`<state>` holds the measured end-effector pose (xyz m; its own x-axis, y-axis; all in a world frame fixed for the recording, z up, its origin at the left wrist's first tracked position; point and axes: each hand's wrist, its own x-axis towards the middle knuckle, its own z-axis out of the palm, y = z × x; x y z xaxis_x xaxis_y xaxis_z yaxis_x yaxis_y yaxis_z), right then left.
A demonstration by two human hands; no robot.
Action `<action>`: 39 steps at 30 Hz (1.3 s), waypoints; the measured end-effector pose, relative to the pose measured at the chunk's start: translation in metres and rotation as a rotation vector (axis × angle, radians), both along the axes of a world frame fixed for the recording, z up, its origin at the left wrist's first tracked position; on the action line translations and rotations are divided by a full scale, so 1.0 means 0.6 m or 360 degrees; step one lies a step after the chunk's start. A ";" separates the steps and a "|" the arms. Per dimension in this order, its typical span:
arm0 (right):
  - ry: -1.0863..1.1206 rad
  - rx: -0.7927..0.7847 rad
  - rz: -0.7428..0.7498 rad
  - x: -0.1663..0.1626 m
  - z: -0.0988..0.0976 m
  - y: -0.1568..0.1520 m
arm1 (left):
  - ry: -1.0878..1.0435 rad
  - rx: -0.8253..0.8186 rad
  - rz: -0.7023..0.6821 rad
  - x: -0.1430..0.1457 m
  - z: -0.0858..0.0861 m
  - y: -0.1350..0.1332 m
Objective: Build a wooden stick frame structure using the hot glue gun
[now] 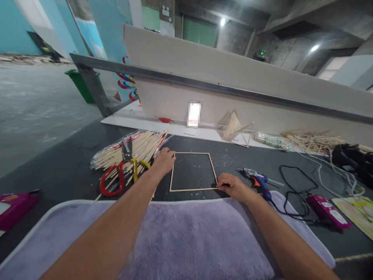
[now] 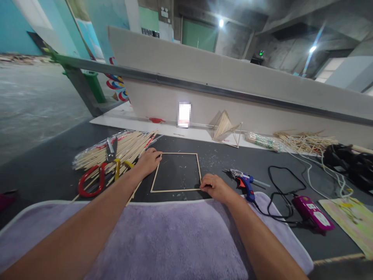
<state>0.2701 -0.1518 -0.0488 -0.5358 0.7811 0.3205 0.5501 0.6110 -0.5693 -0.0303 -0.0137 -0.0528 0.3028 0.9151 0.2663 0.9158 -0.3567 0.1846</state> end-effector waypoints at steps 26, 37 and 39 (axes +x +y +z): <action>0.0006 -0.0044 -0.0056 -0.002 0.003 -0.002 | -0.0061 -0.0051 0.0032 0.002 0.001 0.000; 0.0022 -0.0053 -0.0060 0.001 -0.003 0.001 | -0.0048 -0.0042 0.0041 0.001 -0.001 0.002; 0.0023 -0.0058 -0.0057 0.001 -0.002 0.000 | -0.0051 -0.0038 0.0041 0.001 -0.002 0.003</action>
<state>0.2709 -0.1516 -0.0503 -0.5030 0.8108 0.2993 0.5625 0.5701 -0.5989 -0.0295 -0.0119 -0.0539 0.2709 0.9287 0.2533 0.9180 -0.3284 0.2225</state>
